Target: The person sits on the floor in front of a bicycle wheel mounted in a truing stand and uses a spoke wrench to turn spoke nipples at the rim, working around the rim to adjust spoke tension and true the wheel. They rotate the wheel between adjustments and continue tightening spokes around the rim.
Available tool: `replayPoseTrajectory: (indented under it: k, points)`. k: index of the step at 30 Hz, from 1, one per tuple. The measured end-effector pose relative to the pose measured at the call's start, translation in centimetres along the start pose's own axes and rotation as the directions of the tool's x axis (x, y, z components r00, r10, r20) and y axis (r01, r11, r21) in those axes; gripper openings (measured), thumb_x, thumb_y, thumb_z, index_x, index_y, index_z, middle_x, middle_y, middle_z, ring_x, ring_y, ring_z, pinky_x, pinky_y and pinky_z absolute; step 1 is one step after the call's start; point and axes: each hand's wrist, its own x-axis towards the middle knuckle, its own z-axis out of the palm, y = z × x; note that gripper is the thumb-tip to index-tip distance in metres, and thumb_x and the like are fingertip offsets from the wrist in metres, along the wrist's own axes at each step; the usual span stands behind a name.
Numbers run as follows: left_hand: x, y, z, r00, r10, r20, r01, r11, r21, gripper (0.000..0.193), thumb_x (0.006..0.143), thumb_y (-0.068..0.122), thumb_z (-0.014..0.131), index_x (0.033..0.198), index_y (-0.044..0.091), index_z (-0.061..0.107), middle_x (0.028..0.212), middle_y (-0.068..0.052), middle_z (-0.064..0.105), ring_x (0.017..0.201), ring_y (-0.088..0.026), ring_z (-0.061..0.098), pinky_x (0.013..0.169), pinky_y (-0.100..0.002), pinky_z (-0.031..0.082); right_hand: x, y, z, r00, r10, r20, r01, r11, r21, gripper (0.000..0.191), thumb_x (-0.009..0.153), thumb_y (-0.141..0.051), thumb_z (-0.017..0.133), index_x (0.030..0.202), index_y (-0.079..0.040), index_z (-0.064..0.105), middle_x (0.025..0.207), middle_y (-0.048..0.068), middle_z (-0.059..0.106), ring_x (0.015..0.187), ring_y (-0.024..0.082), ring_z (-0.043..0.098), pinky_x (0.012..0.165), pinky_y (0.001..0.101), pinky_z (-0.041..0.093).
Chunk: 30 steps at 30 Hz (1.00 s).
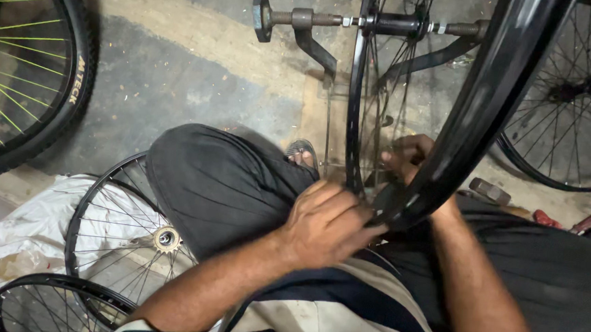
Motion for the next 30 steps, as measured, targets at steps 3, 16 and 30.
replayPoseTrajectory:
  k: [3, 16, 30]
  points:
    - [-2.3, -2.1, 1.9, 0.985, -0.107, 0.134, 0.077, 0.974, 0.211, 0.028, 0.084, 0.021, 0.08, 0.105, 0.005, 0.07, 0.089, -0.008, 0.065, 0.079, -0.027, 0.063, 0.073, -0.041, 0.049, 0.5, 2.0, -0.5, 0.996, 0.086, -0.038, -0.081, 0.99, 0.116, 0.031, 0.085, -0.014, 0.082, 0.11, -0.002, 0.067, 0.088, 0.005, 0.066, 0.078, 0.016, 0.062, 0.067, 0.0311, 0.051]
    - [-4.3, -2.7, 3.6, 0.984, -0.124, 0.127, 0.089, 0.964, 0.25, 0.031, 0.087, 0.018, 0.078, 0.112, 0.001, 0.071, 0.095, -0.01, 0.07, 0.08, -0.025, 0.065, 0.073, -0.039, 0.05, 2.2, 4.5, -0.7, 0.993, 0.115, -0.012, -0.112, 0.983, 0.143, 0.039, 0.087, -0.016, 0.082, 0.118, -0.001, 0.062, 0.095, 0.007, 0.067, 0.081, 0.015, 0.066, 0.067, 0.0303, 0.056]
    - [-3.2, -2.0, 2.5, 0.987, -0.117, 0.111, 0.089, 0.97, 0.228, 0.031, 0.085, 0.019, 0.08, 0.11, 0.002, 0.072, 0.093, -0.009, 0.069, 0.079, -0.024, 0.065, 0.072, -0.039, 0.05, 1.9, 4.1, -0.4, 0.986, 0.159, -0.047, -0.155, 0.985, 0.079, 0.031, 0.09, -0.012, 0.078, 0.115, -0.002, 0.061, 0.086, 0.006, 0.068, 0.071, 0.017, 0.064, 0.063, 0.0304, 0.054]
